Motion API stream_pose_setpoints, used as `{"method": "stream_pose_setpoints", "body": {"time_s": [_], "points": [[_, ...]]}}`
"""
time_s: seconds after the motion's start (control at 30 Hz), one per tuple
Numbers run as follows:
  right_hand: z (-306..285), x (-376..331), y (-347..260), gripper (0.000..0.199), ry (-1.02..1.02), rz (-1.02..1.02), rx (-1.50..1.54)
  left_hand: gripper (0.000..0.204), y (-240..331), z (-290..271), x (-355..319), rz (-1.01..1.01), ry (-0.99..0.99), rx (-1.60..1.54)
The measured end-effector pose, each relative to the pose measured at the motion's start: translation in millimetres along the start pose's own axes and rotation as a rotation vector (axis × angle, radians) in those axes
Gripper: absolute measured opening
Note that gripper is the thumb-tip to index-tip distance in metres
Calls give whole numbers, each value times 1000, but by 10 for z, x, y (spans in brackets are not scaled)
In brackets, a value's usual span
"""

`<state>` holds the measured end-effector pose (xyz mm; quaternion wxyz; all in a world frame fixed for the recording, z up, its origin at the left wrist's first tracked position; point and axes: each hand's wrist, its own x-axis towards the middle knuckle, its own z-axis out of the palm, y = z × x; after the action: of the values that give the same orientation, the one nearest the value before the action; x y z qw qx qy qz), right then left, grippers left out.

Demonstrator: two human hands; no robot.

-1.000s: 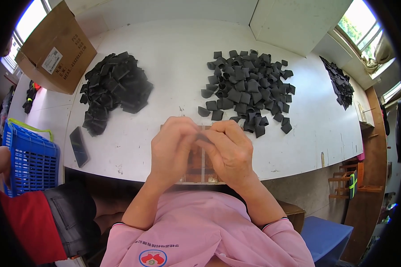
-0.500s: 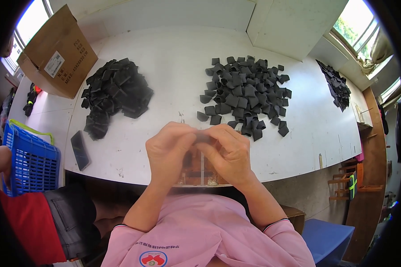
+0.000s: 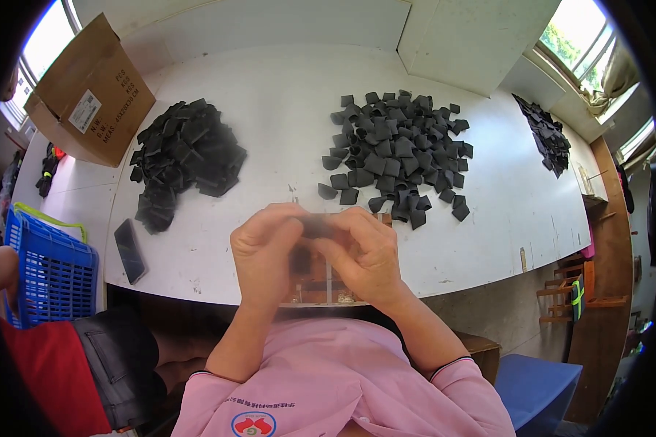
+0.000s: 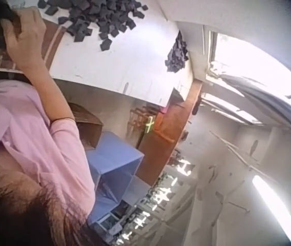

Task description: Inspecting and sorting small black square rubber or plastic parts at a work station.

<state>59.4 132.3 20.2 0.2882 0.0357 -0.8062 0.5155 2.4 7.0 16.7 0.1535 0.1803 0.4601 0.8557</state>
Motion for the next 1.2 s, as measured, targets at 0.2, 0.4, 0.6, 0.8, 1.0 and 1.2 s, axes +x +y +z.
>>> {"method": "stream_pose_setpoints", "body": {"time_s": [0.2,0.4,0.6,0.8,1.0,1.2], "points": [[-11,61,-37,11,-8,7,-113,14,-209,-185,10,-145,-38,-528],[-104,13,-35,10,8,-45,-152,14,-187,-168,-20,-83,-43,-353],[-88,119,33,11,-44,-127,-235,13,-153,-128,31,-36,-39,-89],[-2,25,100,11,25,-124,-181,12,-181,-119,29,-118,-34,-153],[-58,61,12,11,-66,-25,-115,11,-285,-185,82,-149,-159,-487],[21,16,99,15,48,-153,-258,17,-124,-125,159,-134,-197,-265]]}}
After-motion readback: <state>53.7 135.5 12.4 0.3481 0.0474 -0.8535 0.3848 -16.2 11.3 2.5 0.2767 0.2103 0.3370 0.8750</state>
